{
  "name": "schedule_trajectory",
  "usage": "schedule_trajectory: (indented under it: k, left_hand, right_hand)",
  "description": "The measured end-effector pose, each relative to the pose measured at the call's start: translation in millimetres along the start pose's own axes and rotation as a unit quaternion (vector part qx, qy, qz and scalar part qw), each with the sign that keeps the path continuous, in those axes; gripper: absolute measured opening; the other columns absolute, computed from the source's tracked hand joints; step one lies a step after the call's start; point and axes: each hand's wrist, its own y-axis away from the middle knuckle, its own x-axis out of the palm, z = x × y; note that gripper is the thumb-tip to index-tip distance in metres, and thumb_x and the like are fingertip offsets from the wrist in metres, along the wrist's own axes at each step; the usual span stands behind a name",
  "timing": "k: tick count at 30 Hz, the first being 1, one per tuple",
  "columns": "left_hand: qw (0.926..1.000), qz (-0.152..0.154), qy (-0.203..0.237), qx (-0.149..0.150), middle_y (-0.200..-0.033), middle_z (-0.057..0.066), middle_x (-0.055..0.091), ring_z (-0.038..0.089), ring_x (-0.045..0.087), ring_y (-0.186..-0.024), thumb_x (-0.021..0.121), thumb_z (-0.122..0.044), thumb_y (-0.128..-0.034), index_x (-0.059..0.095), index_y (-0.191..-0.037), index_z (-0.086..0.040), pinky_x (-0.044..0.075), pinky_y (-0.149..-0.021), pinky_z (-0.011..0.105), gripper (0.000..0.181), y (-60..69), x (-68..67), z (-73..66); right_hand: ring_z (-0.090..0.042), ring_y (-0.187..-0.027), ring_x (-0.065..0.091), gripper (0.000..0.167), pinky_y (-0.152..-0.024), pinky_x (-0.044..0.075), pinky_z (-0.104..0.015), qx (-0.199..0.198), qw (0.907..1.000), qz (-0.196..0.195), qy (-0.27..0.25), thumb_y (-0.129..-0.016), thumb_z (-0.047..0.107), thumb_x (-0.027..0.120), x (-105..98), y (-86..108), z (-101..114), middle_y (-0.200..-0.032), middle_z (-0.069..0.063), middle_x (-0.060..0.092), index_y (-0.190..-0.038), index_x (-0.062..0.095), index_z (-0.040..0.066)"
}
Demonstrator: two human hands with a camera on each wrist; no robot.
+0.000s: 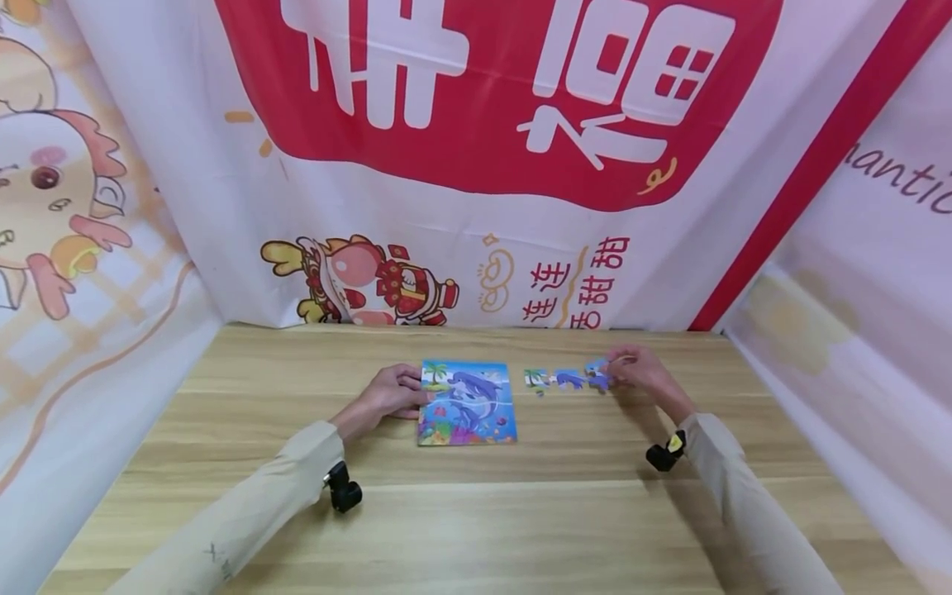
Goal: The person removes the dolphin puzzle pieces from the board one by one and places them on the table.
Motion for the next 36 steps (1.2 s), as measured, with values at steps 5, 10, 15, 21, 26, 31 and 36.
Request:
schedule_trajectory:
  k: [5, 10, 15, 21, 26, 31, 36]
  left_hand:
    - [1.0000, -0.003, -0.004, 0.000, -0.128, 0.019, 0.059, 0.019, 0.069, -0.089, 0.077, -0.004, -0.0940, 0.052, -0.140, 0.003, 0.067, -0.071, 0.028, 0.053, 0.1, -1.4, -1.6]
    - [1.0000, -0.001, -0.003, 0.008, -0.130, 0.020, 0.060, 0.017, 0.068, -0.089, 0.078, -0.005, -0.0936, 0.053, -0.140, 0.003, 0.066, -0.070, 0.027, 0.053, -1.6, 0.7, -2.6]
    - [0.9999, -0.005, -0.006, 0.012, -0.129, 0.021, 0.059, 0.017, 0.068, -0.088, 0.077, -0.004, -0.0942, 0.052, -0.140, 0.004, 0.066, -0.069, 0.027, 0.052, -1.8, 1.2, -1.2]
    - [0.9997, 0.004, 0.003, 0.025, -0.128, 0.023, 0.058, 0.017, 0.069, -0.088, 0.077, -0.001, -0.0931, 0.051, -0.140, 0.008, 0.067, -0.069, 0.027, 0.054, -0.6, 2.1, 3.1]
    - [0.9996, 0.002, 0.004, 0.027, -0.127, 0.022, 0.059, 0.017, 0.069, -0.088, 0.077, -0.002, -0.0926, 0.051, -0.139, 0.007, 0.067, -0.069, 0.028, 0.054, 0.5, 3.4, 3.5]
    - [0.9997, 0.001, 0.000, 0.023, -0.130, 0.023, 0.059, 0.018, 0.070, -0.090, 0.078, -0.003, -0.0929, 0.052, -0.140, 0.006, 0.067, -0.069, 0.028, 0.054, 0.4, 2.5, 3.9]
    - [0.9999, -0.002, -0.006, 0.015, -0.130, 0.021, 0.059, 0.018, 0.070, -0.089, 0.078, -0.005, -0.0935, 0.051, -0.142, 0.005, 0.067, -0.069, 0.027, 0.056, 0.4, 1.3, 3.2]
  right_hand:
    - [-0.019, -0.082, 0.060, 0.019, -0.067, 0.053, -0.024, 0.009, 0.9934, -0.018, 0.113, -0.097, 0.005, 0.069, 4.9, -1.2, 0.8, -0.094, -0.015, 0.067, -0.106, 0.063, -0.010]
    - [-0.024, -0.088, 0.058, 0.019, -0.069, 0.049, -0.025, 0.017, 0.9876, -0.034, 0.152, -0.098, 0.005, 0.068, 8.5, -3.7, 4.9, -0.098, -0.019, 0.065, -0.108, 0.063, -0.010]
    - [-0.023, -0.086, 0.056, 0.018, -0.068, 0.049, -0.025, 0.015, 0.9890, -0.034, 0.143, -0.096, 0.002, 0.071, 11.6, -6.0, 5.0, -0.097, -0.017, 0.064, -0.109, 0.064, -0.009]
    - [-0.020, -0.079, 0.055, 0.019, -0.063, 0.049, -0.025, 0.007, 0.9895, -0.048, 0.136, -0.097, 0.006, 0.073, 14.5, -6.7, -1.8, -0.093, -0.016, 0.062, -0.106, 0.065, -0.008]
    - [-0.020, -0.080, 0.057, 0.027, -0.062, 0.051, -0.022, 0.004, 0.9909, -0.053, 0.124, -0.097, 0.007, 0.074, 14.0, -4.7, -5.5, -0.099, -0.021, 0.064, -0.113, 0.063, -0.011]
    - [-0.022, -0.087, 0.058, 0.028, -0.068, 0.051, -0.023, 0.006, 0.9930, -0.055, 0.104, -0.097, 0.008, 0.073, 12.9, -2.2, -5.1, -0.104, -0.023, 0.066, -0.114, 0.063, -0.012]
    - [-0.024, -0.090, 0.060, 0.025, -0.070, 0.052, -0.023, 0.006, 0.9929, -0.066, 0.099, -0.098, 0.008, 0.071, 15.7, -0.9, -0.7, -0.107, -0.024, 0.067, -0.115, 0.065, -0.010]
